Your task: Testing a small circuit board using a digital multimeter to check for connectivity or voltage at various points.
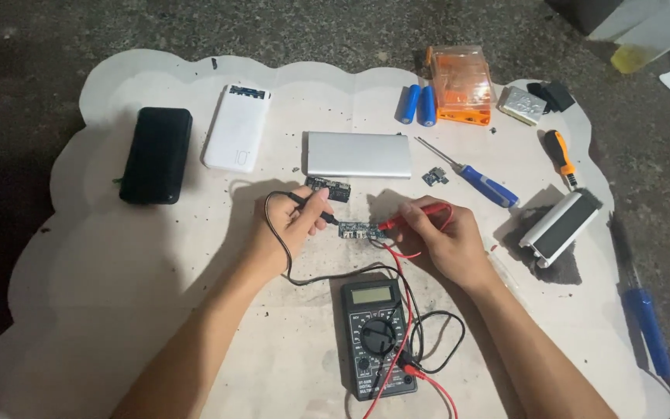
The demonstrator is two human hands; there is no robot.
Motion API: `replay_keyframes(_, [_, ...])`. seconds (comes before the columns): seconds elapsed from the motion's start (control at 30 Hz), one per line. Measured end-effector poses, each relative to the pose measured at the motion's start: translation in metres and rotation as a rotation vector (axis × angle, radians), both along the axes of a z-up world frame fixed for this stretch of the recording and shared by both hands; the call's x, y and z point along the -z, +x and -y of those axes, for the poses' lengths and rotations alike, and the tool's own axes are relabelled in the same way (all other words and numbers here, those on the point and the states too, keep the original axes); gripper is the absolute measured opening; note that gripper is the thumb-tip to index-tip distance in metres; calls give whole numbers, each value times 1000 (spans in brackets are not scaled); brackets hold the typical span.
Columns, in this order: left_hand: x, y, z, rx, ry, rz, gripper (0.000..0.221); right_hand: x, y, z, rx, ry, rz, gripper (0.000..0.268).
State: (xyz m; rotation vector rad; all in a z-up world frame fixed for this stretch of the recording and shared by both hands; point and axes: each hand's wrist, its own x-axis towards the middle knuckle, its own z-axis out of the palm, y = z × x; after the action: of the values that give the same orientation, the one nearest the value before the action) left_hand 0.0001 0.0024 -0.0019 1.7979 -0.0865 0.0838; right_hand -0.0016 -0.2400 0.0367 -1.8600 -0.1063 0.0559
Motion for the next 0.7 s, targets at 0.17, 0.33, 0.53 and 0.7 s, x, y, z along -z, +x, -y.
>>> replay_keyframes(0.17, [-4, -1, 1, 1, -11, -2, 30, -1, -1, -2, -5, 1, -1, 16])
replay_keyframes(0.33, [-5, -1, -1, -4, 4, 9, 29, -1, 1, -2, -20, 1, 13, 16])
replay_keyframes(0.53, [-3, 0, 0, 4, 23, 19, 29, -2, 0, -2, -23, 33, -10, 17])
replay_keyframes(0.7, [-7, -4, 0, -2, 24, 2, 29, -4, -2, -2, -27, -23, 17, 17])
